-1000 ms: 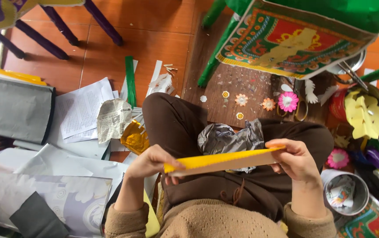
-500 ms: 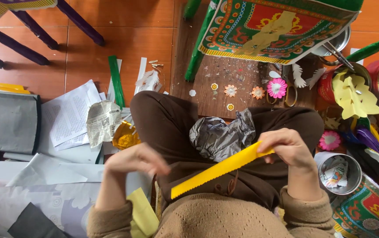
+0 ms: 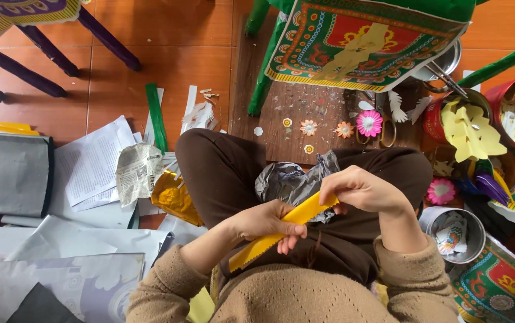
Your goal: Decorating paper horse figures with colorful paper ornaments and saddles
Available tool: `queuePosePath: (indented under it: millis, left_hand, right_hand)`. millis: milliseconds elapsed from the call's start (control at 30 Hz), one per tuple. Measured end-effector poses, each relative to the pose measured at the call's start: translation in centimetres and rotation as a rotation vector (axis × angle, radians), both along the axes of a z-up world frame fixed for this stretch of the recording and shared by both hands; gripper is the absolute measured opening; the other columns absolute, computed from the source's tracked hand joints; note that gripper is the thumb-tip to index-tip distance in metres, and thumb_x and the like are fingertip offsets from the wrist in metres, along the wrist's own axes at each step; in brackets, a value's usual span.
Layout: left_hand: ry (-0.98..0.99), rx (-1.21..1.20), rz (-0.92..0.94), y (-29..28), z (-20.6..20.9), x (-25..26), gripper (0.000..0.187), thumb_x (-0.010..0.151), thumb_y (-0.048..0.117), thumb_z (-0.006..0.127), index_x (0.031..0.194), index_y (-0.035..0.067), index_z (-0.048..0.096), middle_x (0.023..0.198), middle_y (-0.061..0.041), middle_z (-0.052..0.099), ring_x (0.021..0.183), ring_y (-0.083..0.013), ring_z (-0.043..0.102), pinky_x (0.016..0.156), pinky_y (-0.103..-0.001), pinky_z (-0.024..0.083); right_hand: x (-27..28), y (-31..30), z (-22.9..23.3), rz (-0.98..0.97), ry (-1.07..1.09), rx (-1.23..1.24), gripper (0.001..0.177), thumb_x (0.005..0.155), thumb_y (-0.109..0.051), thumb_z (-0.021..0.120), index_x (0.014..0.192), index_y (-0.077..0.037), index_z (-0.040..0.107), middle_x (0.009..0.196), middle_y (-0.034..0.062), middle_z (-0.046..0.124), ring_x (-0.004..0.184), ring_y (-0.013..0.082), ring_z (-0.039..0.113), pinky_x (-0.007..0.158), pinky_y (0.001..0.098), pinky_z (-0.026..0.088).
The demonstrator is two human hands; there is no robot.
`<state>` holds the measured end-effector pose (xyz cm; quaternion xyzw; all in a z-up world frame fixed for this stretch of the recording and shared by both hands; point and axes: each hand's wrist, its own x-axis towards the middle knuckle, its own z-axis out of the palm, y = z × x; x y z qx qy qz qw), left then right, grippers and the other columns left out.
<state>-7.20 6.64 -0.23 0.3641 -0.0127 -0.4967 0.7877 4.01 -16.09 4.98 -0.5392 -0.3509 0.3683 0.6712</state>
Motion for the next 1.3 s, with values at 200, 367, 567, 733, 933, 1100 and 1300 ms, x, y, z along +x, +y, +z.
queuePosePath:
  millis: [200, 367, 567, 733, 933, 1100, 1300]
  left_hand:
    - [-0.013, 0.101, 0.022, 0.4, 1.5, 0.0, 0.018, 0.094, 0.012, 0.068, 0.096, -0.005, 0.063, 0.059, -0.011, 0.061, 0.043, -0.0137, 0.062, 0.040, -0.021, 0.054]
    - [-0.099, 0.147, 0.021, 0.4, 2.4, -0.1, 0.026, 0.098, 0.026, 0.061, 0.094, 0.000, 0.063, 0.056, -0.004, 0.055, 0.041, -0.0074, 0.056, 0.038, -0.016, 0.047]
    - [-0.145, 0.238, 0.027, 0.0, 1.5, 0.2, 0.028, 0.101, 0.024, 0.059, 0.087, 0.000, 0.064, 0.050, -0.006, 0.054, 0.036, -0.0099, 0.054, 0.034, -0.017, 0.045]
    - [-0.176, 0.341, 0.220, -0.1, 0.4, 1.3, 0.030, 0.102, 0.023, 0.056, 0.087, -0.002, 0.061, 0.051, -0.012, 0.056, 0.037, -0.0156, 0.057, 0.034, -0.022, 0.047]
    - [-0.319, 0.336, 0.316, -2.0, 0.4, 3.4, 0.031, 0.103, 0.025, 0.054, 0.089, -0.001, 0.060, 0.058, -0.017, 0.062, 0.042, -0.0203, 0.062, 0.039, -0.026, 0.052]
    - [-0.257, 0.330, 0.310, -2.3, 0.8, 2.7, 0.028, 0.105, 0.025, 0.048, 0.088, 0.004, 0.056, 0.062, -0.010, 0.064, 0.042, -0.0103, 0.056, 0.039, -0.018, 0.044]
    - [-0.194, 0.245, 0.267, -1.5, 3.6, 2.2, 0.026, 0.106, 0.018, 0.048, 0.088, 0.002, 0.058, 0.061, -0.006, 0.062, 0.046, -0.0079, 0.058, 0.043, -0.015, 0.048]
  right_hand:
    - [0.4, 0.3, 0.2, 0.051, 0.005, -0.016, 0.032, 0.077, 0.021, 0.044, 0.075, 0.002, 0.070, 0.073, 0.0138, 0.066, 0.052, 0.0175, 0.065, 0.038, 0.0283, 0.055]
    - [0.4, -0.3, -0.3, 0.072, 0.003, -0.018, 0.034, 0.078, 0.022, 0.042, 0.077, 0.002, 0.070, 0.073, 0.0137, 0.065, 0.053, 0.0180, 0.065, 0.039, 0.0287, 0.055]
    - [0.8, -1.3, -0.4, 0.077, 0.011, -0.016, 0.039, 0.078, 0.022, 0.040, 0.085, 0.003, 0.072, 0.077, 0.0180, 0.069, 0.057, 0.0242, 0.069, 0.042, 0.0335, 0.059]
    - [0.3, -1.1, -3.6, -0.584, 0.235, 0.104, 0.030, 0.098, -0.003, 0.045, 0.125, 0.003, 0.058, 0.105, 0.0262, 0.070, 0.072, 0.0306, 0.074, 0.052, 0.0292, 0.060]
    - [-4.2, 4.6, -6.1, -0.465, 0.332, 0.085, 0.049, 0.083, -0.019, 0.072, 0.121, 0.009, 0.059, 0.068, 0.0219, 0.066, 0.043, 0.0249, 0.067, 0.038, 0.0241, 0.050]
    - [-4.2, 5.0, -3.5, -0.672, 0.512, -0.031, 0.020, 0.084, -0.012, 0.072, 0.084, 0.008, 0.072, 0.055, 0.0131, 0.062, 0.040, 0.0164, 0.055, 0.037, 0.0231, 0.043]
    - [-3.2, 4.5, -2.7, -0.758, 0.347, -0.016, 0.010, 0.085, -0.008, 0.072, 0.079, -0.001, 0.075, 0.055, -0.0012, 0.055, 0.041, 0.0046, 0.036, 0.035, 0.0193, 0.023]
